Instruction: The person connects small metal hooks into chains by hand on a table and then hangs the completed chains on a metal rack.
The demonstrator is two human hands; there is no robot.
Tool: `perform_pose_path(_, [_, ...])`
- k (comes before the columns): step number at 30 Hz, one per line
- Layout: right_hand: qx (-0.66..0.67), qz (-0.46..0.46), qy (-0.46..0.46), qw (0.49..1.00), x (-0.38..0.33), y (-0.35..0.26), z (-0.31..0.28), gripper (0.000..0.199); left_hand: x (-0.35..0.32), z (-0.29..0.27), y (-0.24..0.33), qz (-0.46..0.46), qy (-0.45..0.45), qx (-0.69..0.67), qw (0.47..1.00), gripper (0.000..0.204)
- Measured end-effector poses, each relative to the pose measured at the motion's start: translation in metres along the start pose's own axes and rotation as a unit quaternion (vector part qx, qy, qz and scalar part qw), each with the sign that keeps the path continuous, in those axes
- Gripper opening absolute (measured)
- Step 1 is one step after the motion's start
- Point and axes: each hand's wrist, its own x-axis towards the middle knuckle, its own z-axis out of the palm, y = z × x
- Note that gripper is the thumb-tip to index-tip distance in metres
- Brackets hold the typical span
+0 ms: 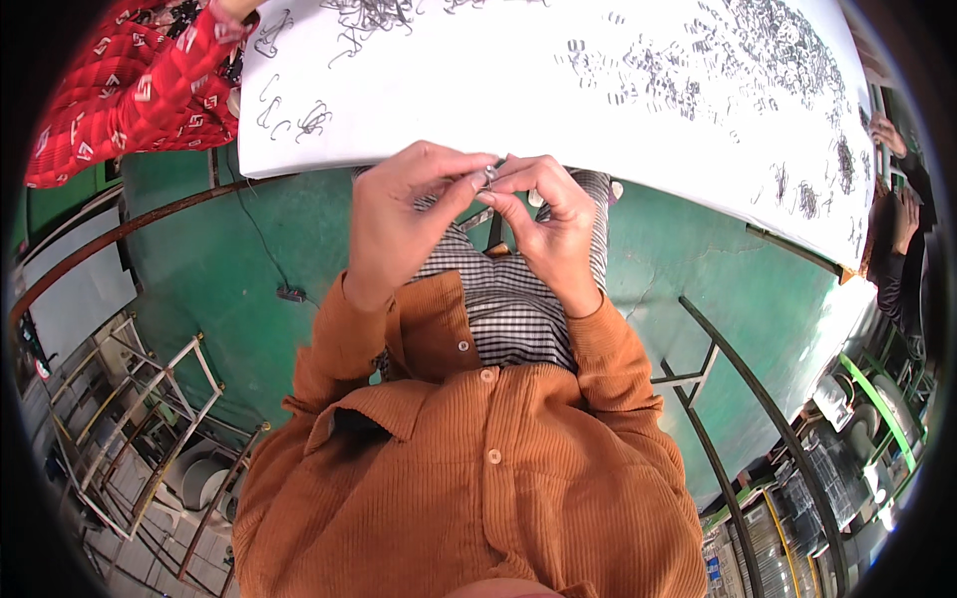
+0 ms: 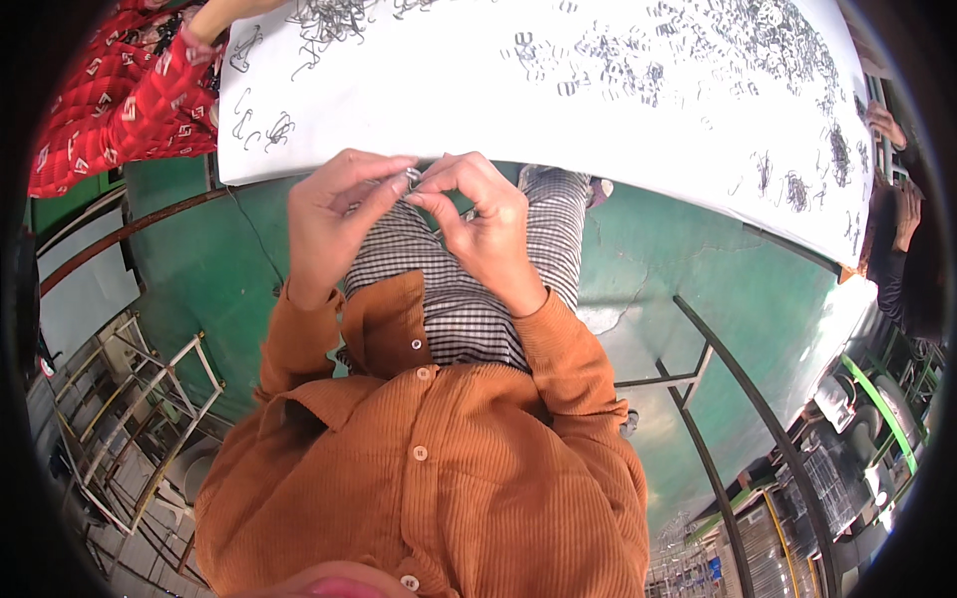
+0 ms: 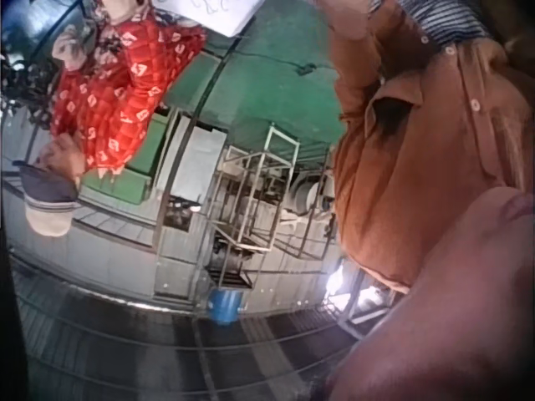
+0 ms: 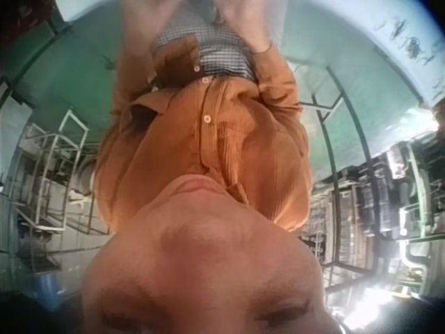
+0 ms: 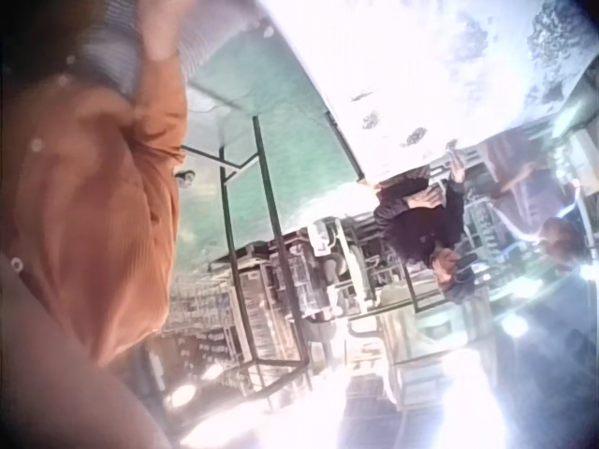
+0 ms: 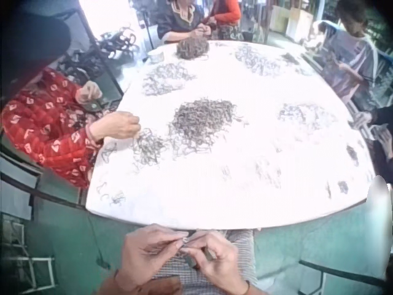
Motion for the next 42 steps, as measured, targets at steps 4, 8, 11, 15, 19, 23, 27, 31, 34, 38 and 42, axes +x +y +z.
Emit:
perform_pose_path(4, [-0.06, -0.018, 0.0, 0.998, 0.006, 0.001, 0.005, 0.014, -0.003, -0.004, -0.007, 0.072, 0.032, 0.02, 0.997, 0.024])
perform_pose_path(8, [-0.07, -0.041, -0.067, 0.994, 0.011, -0.001, 0.003, 0.016, -0.005, -0.013, -0.01, 0.099, 0.04, 0.046, 0.993, 0.023])
perform_pose_path(11, [-0.06, -0.039, -0.059, 0.996, 0.033, 0.001, -0.007, 0.016, -0.008, -0.019, -0.005, 0.115, 0.051, 0.067, 0.99, 0.024])
perform_pose_path(15, [-0.226, -0.058, -0.036, 0.972, 0.105, 0.032, 0.002, 0.025, -0.007, -0.023, -0.007, 0.114, 0.044, 0.047, 0.991, 0.024])
perform_pose_path(19, [-0.447, -0.073, -0.024, 0.891, 0.163, 0.075, 0.02, 0.027, -0.007, -0.025, -0.005, 0.107, 0.046, 0.014, 0.993, 0.022])
perform_pose_path(23, [-0.404, -0.051, -0.093, 0.908, 0.167, 0.058, 0.006, 0.015, -0.009, -0.028, -0.01, 0.109, 0.053, 0.006, 0.993, 0.023])
perform_pose_path(27, [-0.385, 0.008, -0.054, 0.921, 0.161, 0.054, -0.014, 0.009, -0.008, -0.029, -0.013, 0.115, 0.051, 0.012, 0.992, 0.024])
perform_pose_path(31, [-0.306, -0.019, -0.084, 0.948, 0.153, 0.062, -0.007, 0.007, -0.007, -0.026, -0.012, 0.124, 0.033, 0.012, 0.992, 0.023])
perform_pose_path(34, [-0.32, -0.05, -0.171, 0.931, 0.15, 0.057, 0.016, 0.015, -0.009, -0.024, -0.011, 0.118, 0.025, 0.023, 0.992, 0.022])
perform_pose_path(38, [-0.423, -0.077, -0.21, 0.878, 0.151, 0.063, 0.026, 0.012, -0.01, -0.02, -0.006, 0.119, 0.021, 0.041, 0.992, 0.021])
perform_pose_path(42, [-0.358, -0.124, -0.171, 0.909, 0.134, 0.064, 0.016, 0.008, -0.007, -0.011, -0.017, 0.12, 0.037, 0.04, 0.991, 0.02])
